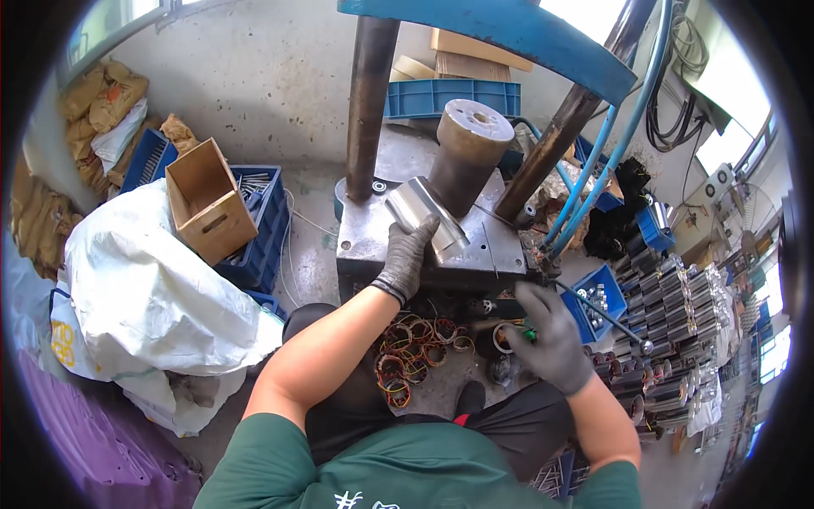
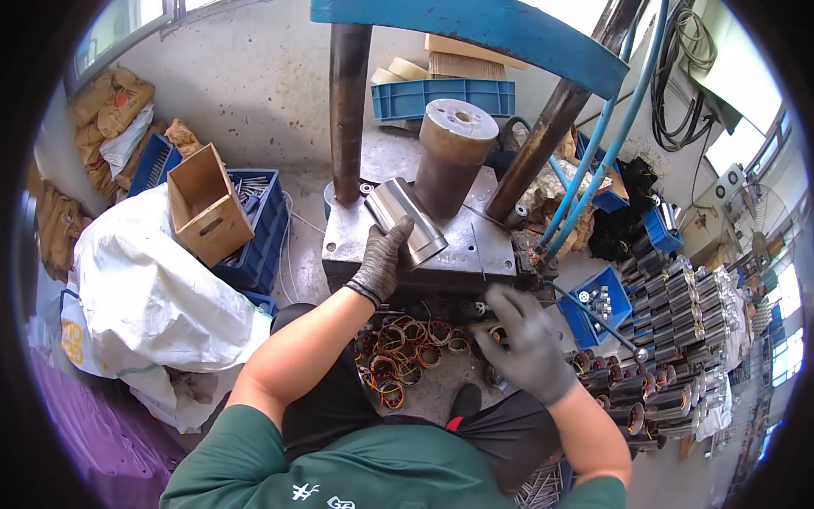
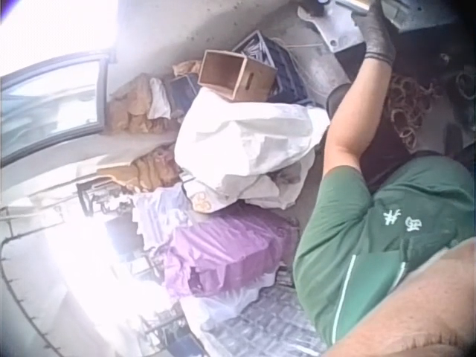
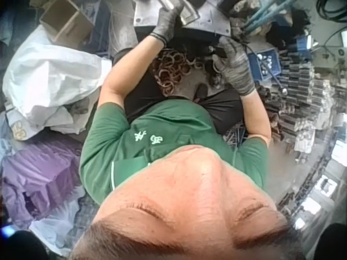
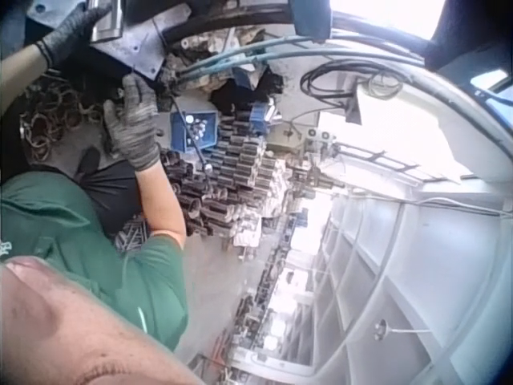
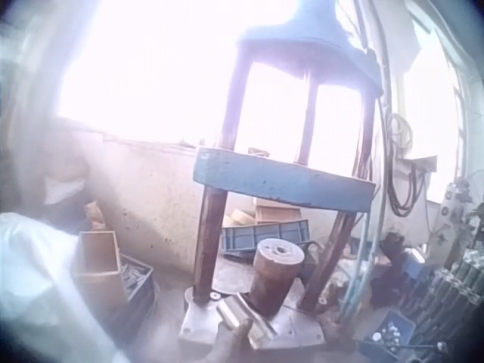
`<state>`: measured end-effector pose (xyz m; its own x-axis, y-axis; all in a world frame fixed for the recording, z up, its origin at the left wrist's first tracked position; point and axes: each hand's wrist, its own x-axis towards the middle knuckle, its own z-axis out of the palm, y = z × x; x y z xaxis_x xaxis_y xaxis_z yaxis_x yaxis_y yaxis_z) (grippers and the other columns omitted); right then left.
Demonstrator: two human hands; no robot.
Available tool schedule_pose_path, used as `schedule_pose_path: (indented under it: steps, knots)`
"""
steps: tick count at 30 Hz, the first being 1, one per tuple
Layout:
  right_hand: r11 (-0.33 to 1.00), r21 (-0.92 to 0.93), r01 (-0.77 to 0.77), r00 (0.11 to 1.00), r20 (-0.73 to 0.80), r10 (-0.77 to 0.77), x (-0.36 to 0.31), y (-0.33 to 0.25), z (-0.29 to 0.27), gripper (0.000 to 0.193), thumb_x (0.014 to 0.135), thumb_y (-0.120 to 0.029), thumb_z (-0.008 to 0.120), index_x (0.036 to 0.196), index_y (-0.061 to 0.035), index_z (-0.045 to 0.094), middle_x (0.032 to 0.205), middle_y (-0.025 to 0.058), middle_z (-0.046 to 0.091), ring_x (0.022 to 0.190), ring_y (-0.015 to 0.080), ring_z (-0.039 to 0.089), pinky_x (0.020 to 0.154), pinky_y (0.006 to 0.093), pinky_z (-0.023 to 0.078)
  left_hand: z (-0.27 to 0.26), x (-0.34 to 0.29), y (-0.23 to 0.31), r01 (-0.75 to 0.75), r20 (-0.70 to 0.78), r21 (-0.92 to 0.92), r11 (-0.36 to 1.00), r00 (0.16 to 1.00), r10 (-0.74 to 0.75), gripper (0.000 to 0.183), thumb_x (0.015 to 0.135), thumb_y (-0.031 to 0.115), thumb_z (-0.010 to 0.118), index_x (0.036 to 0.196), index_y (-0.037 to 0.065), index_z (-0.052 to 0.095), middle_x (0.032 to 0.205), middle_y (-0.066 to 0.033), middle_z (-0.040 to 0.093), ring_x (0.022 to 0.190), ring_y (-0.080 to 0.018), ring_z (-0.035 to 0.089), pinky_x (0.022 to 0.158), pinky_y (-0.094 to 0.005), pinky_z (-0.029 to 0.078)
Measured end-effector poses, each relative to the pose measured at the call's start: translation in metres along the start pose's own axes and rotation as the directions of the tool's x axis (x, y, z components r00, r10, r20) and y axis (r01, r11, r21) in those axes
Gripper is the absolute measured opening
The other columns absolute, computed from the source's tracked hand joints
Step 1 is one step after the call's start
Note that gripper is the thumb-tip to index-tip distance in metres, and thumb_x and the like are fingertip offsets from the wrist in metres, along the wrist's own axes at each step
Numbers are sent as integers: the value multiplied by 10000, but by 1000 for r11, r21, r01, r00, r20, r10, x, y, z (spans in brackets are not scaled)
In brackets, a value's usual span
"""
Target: The person applies tape to the wires of motor stators and places them inside metal sleeves. They use a hydraulic press to seat each stator into its sleeve, remove the finished parts, and wipe several empty sleeves with a cloth.
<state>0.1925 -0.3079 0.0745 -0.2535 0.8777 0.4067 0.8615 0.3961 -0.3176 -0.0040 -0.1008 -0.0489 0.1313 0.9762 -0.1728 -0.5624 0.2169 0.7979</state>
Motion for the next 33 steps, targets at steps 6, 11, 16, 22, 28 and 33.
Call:
schedule_pose_path:
  steps: [6, 11, 16, 22, 28, 33]
  knots:
    - [991, 41, -126, 989, -78, 129, 99, 22, 134, 1007, 741, -369, 919, 1473, 67, 383, 1374, 326, 549, 1261, 443, 584, 1083, 480, 487, -8, 5, 18, 24, -21, 100, 995, 1000, -22, 825, 858, 356, 875, 1367, -49, 367, 1185, -205, 619, 1032, -264, 662, 834, -386, 602]
    - [907, 316, -278, 931, -146, 336, 119, 30, 193, 1066, 691, -412, 942, 1472, 64, 393, 1345, 292, 582, 1259, 423, 598, 1074, 466, 495, -23, 25, 13, -162, -12, 131, 978, 986, 165, 856, 883, 361, 838, 1458, -38, 345, 1286, -246, 608, 1197, -324, 632, 1003, -414, 560]
    - [898, 227, -376, 915, -59, 398, 121, 35, 201, 999, 680, -413, 914, 1427, 82, 472, 1233, 288, 676, 1161, 411, 674, 1011, 469, 535, -56, 80, 28, -290, -186, 792, 538, 725, 663, 554, 994, 366, 704, 1337, -49, 571, 1162, -237, 703, 1076, -350, 679, 990, -424, 518]
    - [904, 26, -427, 904, 52, 425, 118, 29, 188, 1033, 712, -509, 860, 1461, 82, 467, 1285, 309, 651, 1209, 416, 647, 1066, 476, 500, -56, 87, 19, -239, -78, 836, 494, 840, 538, 319, 986, 309, 693, 1222, 94, 682, 981, -198, 710, 895, -333, 705, 860, -441, 545]
    - [810, 311, -497, 849, -21, 529, 88, 15, 217, 1128, 741, -575, 869, 1504, 94, 377, 1371, 330, 573, 1284, 426, 587, 1098, 446, 481, -44, 67, 37, -280, 122, 931, 235, 844, 522, 342, 904, 302, 743, 1180, 102, 715, 864, -193, 708, 863, -364, 713, 841, -451, 558]
    - [680, 559, -474, 780, -92, 619, 76, 13, 253, 1193, 717, -613, 881, 1511, 106, 355, 1405, 320, 527, 1292, 405, 574, 1126, 438, 454, -34, 60, 50, -243, 197, 969, 55, 883, 426, 327, 935, 318, 672, 1132, 69, 752, 1015, -264, 740, 986, -419, 719, 911, -477, 552]
